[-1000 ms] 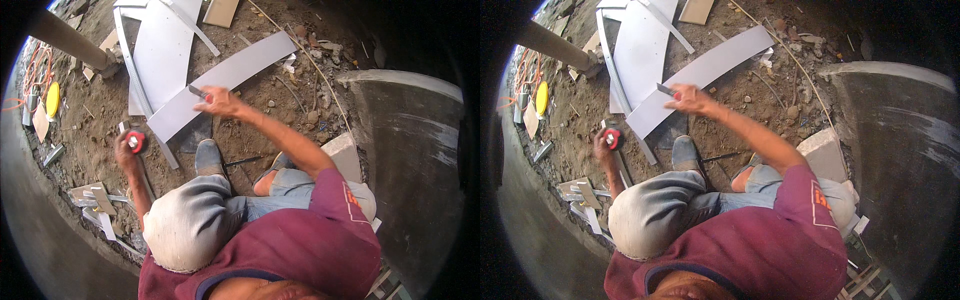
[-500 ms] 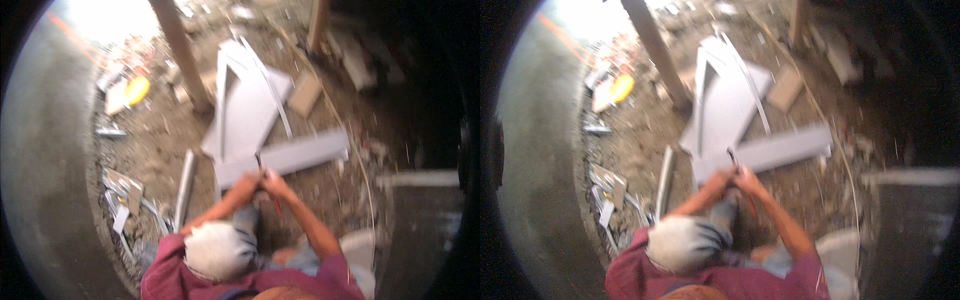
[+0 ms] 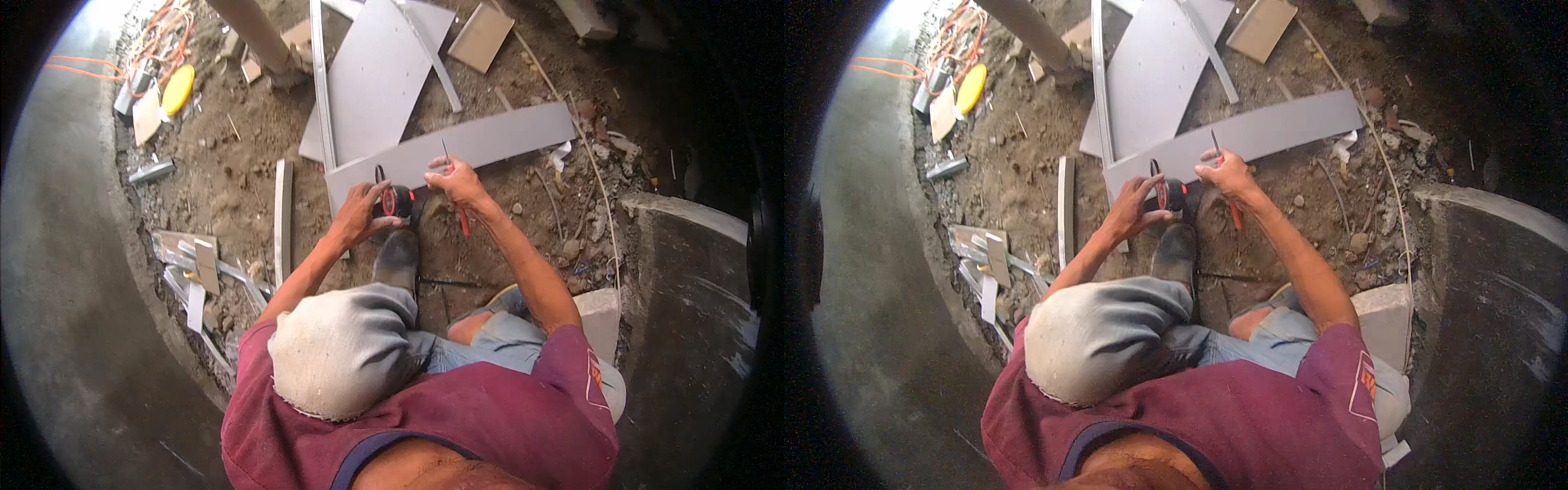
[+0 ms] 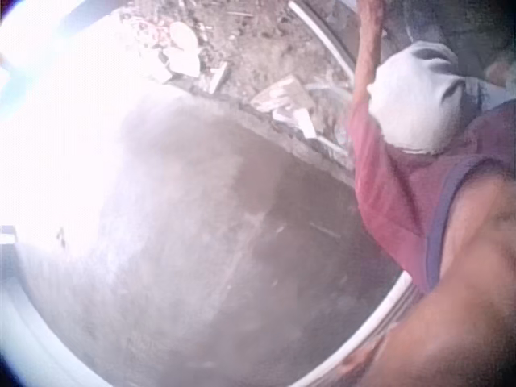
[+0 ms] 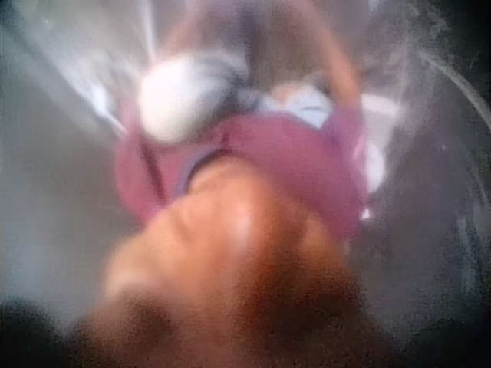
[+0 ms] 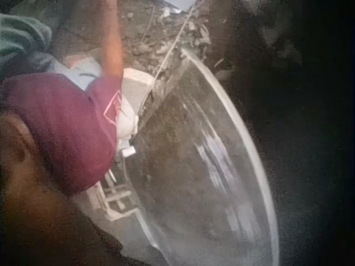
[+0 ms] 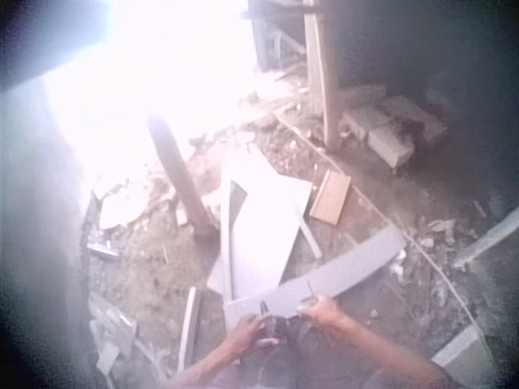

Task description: The person measures and marks white plastic sheets with a ruler and pencil, then uses a utility knife to cut them into smaller pieces. The person repeats this process for multiple sheets, stacking the cut pieces aside.

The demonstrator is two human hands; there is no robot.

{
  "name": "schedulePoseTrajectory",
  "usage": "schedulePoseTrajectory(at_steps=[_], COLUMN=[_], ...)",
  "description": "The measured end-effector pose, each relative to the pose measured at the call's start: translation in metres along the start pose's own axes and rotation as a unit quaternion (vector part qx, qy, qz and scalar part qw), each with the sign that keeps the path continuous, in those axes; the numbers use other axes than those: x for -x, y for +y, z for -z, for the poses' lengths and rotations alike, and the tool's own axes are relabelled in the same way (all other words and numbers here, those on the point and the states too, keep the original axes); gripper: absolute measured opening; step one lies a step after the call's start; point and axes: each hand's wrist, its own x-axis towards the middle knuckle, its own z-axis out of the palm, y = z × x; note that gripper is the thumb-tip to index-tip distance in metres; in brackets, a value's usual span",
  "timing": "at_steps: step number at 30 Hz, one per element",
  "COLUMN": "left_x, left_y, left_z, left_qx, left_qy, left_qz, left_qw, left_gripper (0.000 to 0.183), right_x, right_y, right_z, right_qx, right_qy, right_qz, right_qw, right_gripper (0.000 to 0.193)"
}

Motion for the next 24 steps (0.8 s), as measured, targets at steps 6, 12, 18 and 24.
schedulePoseTrajectory(at_steps=[6,12,18,24], left_x=[0.006,-0.033,-0.053,-0.032], left_y=[0.031,0.008,0.02,0.07], left_z=[-0.054,-0.067,-0.052,-0.014], left_qx=[-0.173,-0.104,0.241,0.077], left_qy=[0.082,0.116,0.072,0.097], left_qz=[-0.091,-0.171,0.05,-0.047], left_qw=[0.977,0.973,0.967,0.991], left_gripper=[0.076,0.052,0.046,0.079], right_x=[0.033,0.054,0.045,0.024], right_y=[0.043,0.029,0.005,0.007], right_z=[-0.047,-0.046,-0.028,-0.03], right_qx=[0.104,-0.132,-0.209,-0.164], right_qy=[0.078,-0.029,-0.038,0.01], right_qz=[-0.001,-0.132,-0.131,-0.059], right_qw=[0.991,0.982,0.968,0.985], right_gripper=[0.033,0.033,0.047,0.049])
